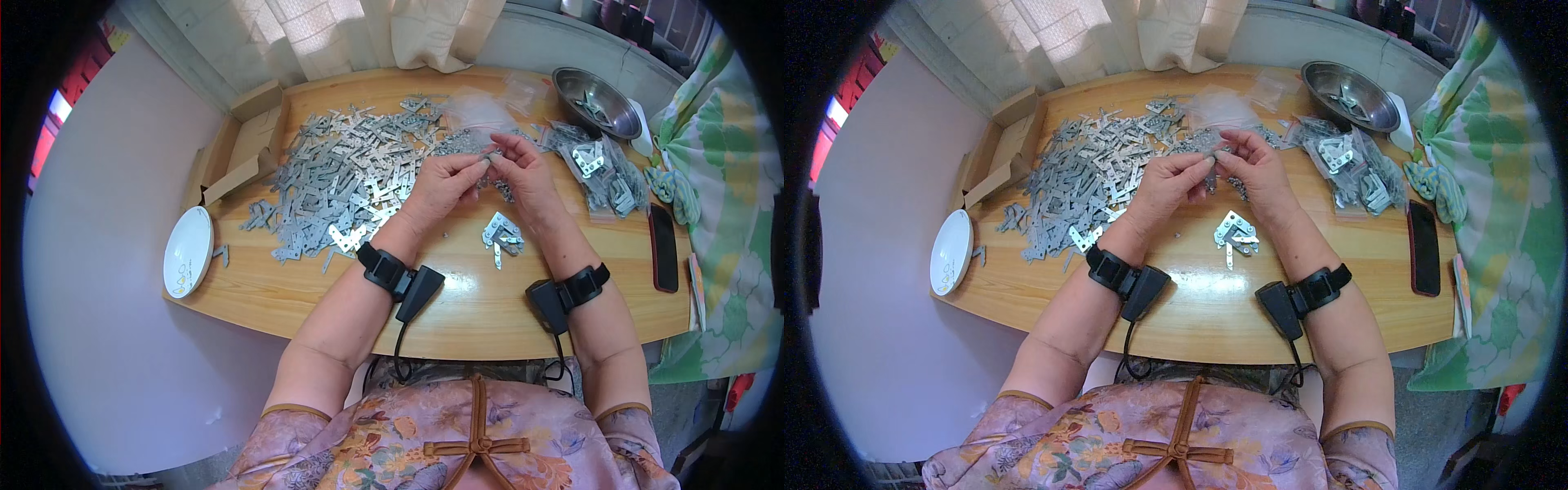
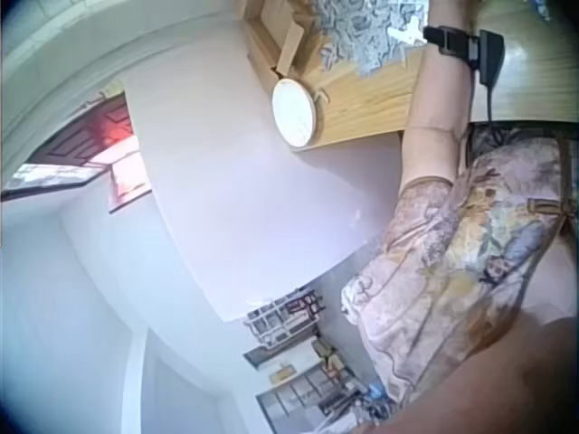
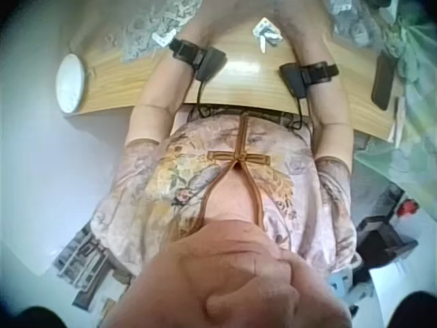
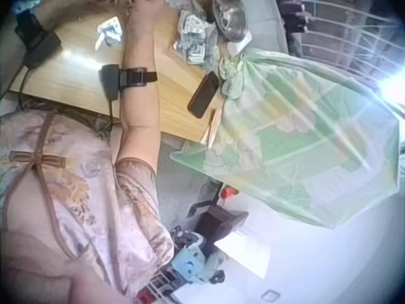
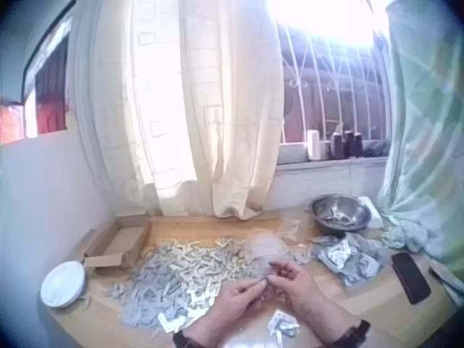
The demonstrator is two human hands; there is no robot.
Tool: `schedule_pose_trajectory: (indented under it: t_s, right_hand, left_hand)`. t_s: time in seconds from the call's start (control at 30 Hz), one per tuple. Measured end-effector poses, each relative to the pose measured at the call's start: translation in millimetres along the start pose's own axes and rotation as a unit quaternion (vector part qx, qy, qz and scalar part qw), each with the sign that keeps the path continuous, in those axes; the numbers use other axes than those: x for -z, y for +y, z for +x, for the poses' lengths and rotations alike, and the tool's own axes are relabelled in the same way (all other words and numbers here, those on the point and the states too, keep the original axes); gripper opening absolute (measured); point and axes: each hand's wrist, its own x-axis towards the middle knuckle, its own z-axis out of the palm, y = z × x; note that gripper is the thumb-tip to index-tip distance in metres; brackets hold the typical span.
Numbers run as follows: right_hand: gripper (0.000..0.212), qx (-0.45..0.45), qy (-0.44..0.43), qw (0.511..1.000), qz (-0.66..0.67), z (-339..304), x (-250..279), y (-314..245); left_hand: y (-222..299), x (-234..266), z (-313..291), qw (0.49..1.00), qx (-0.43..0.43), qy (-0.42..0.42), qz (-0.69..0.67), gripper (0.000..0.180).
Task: The person is sorting and counting small metal L-shaped brackets on a desk.
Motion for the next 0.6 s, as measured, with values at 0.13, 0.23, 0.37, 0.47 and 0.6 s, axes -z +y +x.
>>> schedule_pose_trajectory:
  t_s: [0.13, 0.23, 0.37, 0.47, 0.6]
  right_hand:
    - [0.038, -0.029, -0.02, 0.998, 0.043, -1, -1, -4]
    - [0.04, -0.034, -0.009, 0.998, 0.06, -2, -6, -8]
    - [0.044, -0.025, -0.008, 0.998, 0.062, -3, -7, -10]
    - [0.047, -0.022, 0.005, 0.998, 0.057, -2, -6, -8]
    - [0.05, -0.016, 0.0, 0.998, 0.061, -1, -5, -8]
  left_hand:
    - [-3, -1, 2, 0.999, -0.024, -0.015, -0.028, 0.018]
    - [0, -6, 1, 0.998, -0.014, -0.011, -0.058, 0.018]
    - [-1, -6, 2, 0.999, 0.004, -0.003, -0.054, 0.017]
    - [-6, -6, 3, 0.999, -0.003, 0.009, -0.037, 0.015]
    - [-8, -5, 3, 0.999, -0.023, 0.03, 0.031, 0.014]
